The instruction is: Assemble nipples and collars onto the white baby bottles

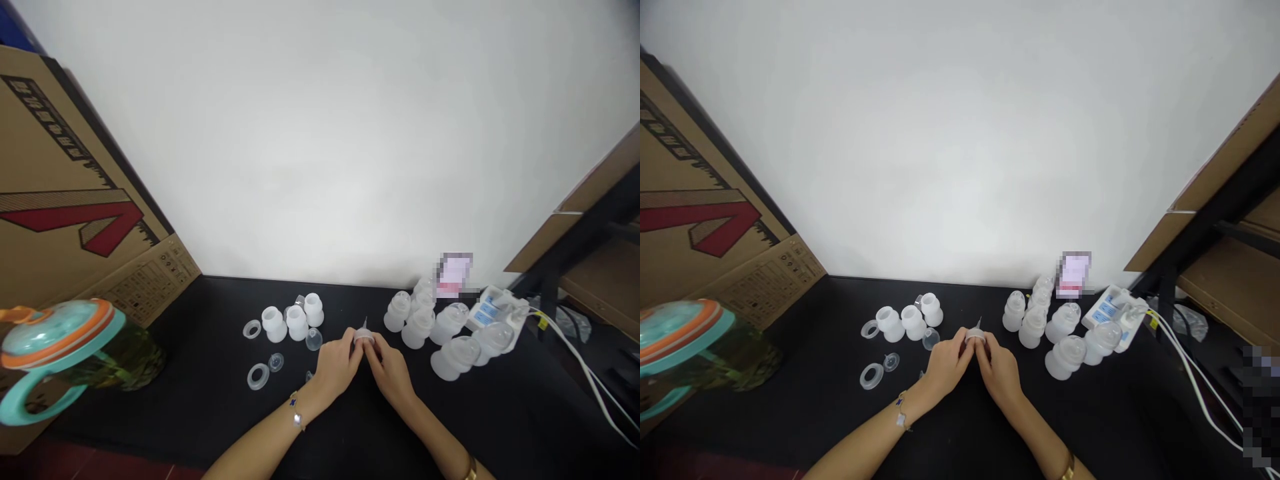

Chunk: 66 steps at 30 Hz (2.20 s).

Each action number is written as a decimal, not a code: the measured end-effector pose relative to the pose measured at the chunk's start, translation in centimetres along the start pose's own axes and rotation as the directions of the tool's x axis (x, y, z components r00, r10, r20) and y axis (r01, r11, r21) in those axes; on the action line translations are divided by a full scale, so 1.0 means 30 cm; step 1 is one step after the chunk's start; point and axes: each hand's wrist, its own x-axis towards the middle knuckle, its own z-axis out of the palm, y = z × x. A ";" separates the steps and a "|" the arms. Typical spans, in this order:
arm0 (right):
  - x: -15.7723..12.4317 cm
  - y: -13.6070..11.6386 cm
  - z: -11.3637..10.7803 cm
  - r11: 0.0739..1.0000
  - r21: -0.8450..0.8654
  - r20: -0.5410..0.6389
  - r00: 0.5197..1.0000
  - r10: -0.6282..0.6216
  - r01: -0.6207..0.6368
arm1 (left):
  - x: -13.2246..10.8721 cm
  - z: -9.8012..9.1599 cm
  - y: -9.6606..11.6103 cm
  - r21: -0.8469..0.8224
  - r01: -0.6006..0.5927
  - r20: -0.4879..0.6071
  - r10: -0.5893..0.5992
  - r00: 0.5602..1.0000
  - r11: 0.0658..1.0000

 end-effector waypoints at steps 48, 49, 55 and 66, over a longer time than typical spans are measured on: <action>-0.001 0.005 0.000 0.994 -0.109 0.049 0.999 0.014 -0.009 | 0.006 0.007 -0.006 -0.041 0.004 0.002 -0.003 1.000 0.999; -0.001 0.005 0.000 0.994 -0.105 0.047 0.999 0.011 -0.006 | 0.006 0.009 -0.007 -0.044 0.004 0.000 -0.004 1.000 0.999; 0.004 0.003 -0.002 0.996 -0.090 0.041 0.999 0.008 -0.004 | 0.006 0.008 -0.010 -0.077 0.009 0.005 -0.009 1.000 0.997; 0.005 -0.001 -0.004 0.996 -0.085 0.028 1.000 0.002 0.000 | 0.004 0.005 -0.007 -0.088 0.016 0.014 -0.015 1.000 0.996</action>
